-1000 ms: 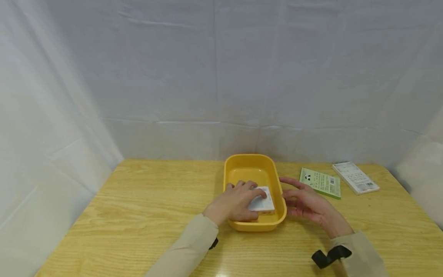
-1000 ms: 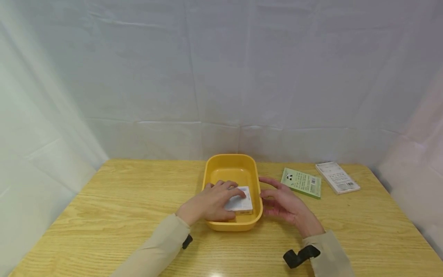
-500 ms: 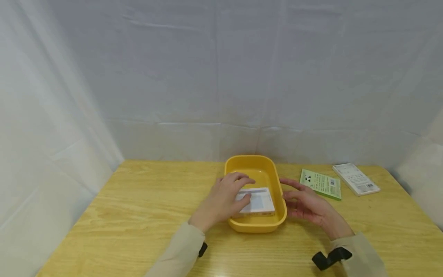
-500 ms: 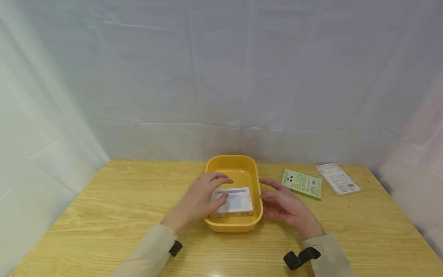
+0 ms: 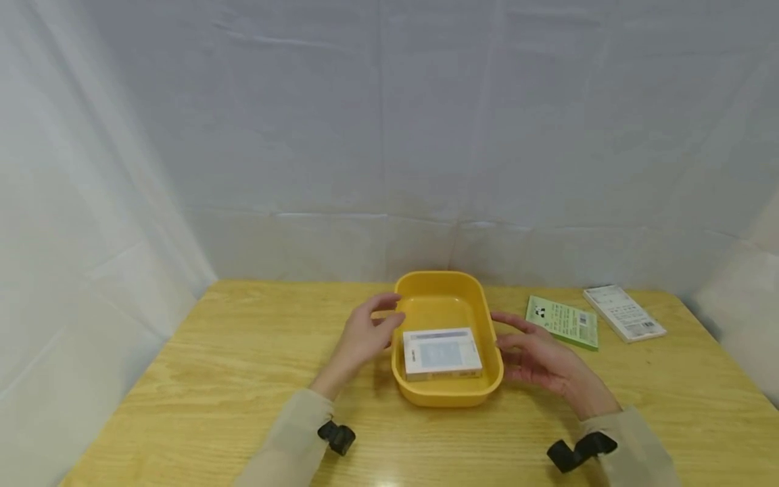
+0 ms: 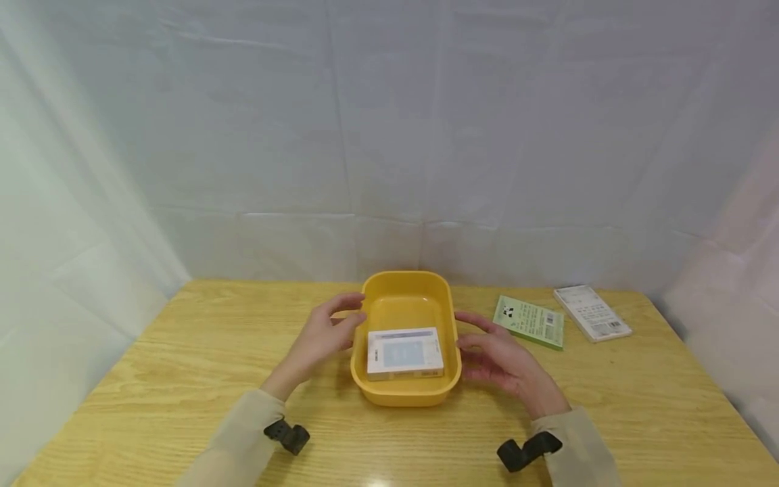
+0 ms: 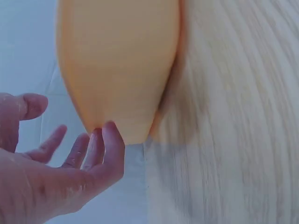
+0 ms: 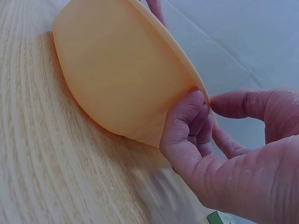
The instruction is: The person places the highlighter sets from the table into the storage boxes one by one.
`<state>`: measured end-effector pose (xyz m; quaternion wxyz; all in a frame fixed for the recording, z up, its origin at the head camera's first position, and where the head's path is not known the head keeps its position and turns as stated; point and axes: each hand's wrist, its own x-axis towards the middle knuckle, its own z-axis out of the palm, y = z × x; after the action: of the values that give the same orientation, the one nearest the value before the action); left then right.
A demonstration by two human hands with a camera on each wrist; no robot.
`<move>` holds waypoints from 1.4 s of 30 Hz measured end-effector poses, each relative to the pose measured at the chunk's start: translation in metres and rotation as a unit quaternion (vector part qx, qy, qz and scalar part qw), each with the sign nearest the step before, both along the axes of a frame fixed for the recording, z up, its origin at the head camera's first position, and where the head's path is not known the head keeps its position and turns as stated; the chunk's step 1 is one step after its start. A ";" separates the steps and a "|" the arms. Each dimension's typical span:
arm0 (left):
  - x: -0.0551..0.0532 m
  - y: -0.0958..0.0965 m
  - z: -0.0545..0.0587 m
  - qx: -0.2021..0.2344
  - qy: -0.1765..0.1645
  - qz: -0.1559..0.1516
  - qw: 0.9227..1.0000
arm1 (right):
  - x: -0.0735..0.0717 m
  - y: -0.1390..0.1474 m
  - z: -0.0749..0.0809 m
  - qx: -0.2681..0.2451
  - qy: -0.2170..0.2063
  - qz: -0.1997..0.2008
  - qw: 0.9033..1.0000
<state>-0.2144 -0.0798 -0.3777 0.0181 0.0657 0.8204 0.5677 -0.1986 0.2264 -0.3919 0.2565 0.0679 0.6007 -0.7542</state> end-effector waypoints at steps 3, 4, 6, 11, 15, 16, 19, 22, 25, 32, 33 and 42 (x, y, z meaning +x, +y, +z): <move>-0.001 -0.002 0.001 0.063 -0.065 0.008 0.996 | 0.000 0.000 0.000 0.001 0.000 0.000 1.000; -0.002 -0.003 0.002 0.080 -0.084 0.013 0.993 | 0.000 0.000 0.001 0.000 -0.001 0.000 1.000; -0.002 -0.004 0.003 0.112 -0.118 0.023 0.986 | 0.000 0.000 0.000 -0.001 0.000 0.000 1.000; -0.003 -0.006 0.004 0.155 -0.171 0.029 0.973 | 0.000 0.000 0.000 -0.005 -0.001 -0.001 1.000; -0.004 -0.007 0.001 0.169 -0.200 0.023 0.965 | -0.001 -0.001 -0.001 -0.009 0.003 0.000 1.000; -0.004 -0.007 0.000 0.169 -0.204 0.022 0.964 | -0.002 -0.001 -0.001 -0.009 0.005 0.003 1.000; -0.003 -0.007 -0.002 0.166 -0.211 0.013 0.963 | -0.002 -0.001 -0.002 -0.011 0.006 0.006 1.000; -0.004 -0.007 -0.005 0.161 -0.213 0.001 0.964 | -0.002 -0.001 -0.003 -0.009 0.005 0.005 1.000; -0.006 -0.007 -0.009 0.162 -0.221 -0.008 0.962 | -0.002 0.000 -0.004 -0.007 0.002 -0.001 1.000; -0.008 -0.007 -0.012 0.172 -0.233 -0.016 0.957 | -0.001 0.001 -0.006 -0.017 0.004 -0.001 1.000; -0.008 -0.007 -0.013 0.174 -0.234 -0.016 0.957 | 0.000 0.001 -0.006 -0.019 0.005 0.000 1.000; -0.011 -0.009 -0.013 0.181 -0.242 -0.019 0.953 | 0.001 -0.002 -0.003 -0.028 -0.001 -0.004 1.000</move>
<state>-0.2251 -0.0889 -0.3903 0.2145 -0.0560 0.6739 0.7048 -0.1972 0.2248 -0.3945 0.2561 0.0639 0.5788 -0.7716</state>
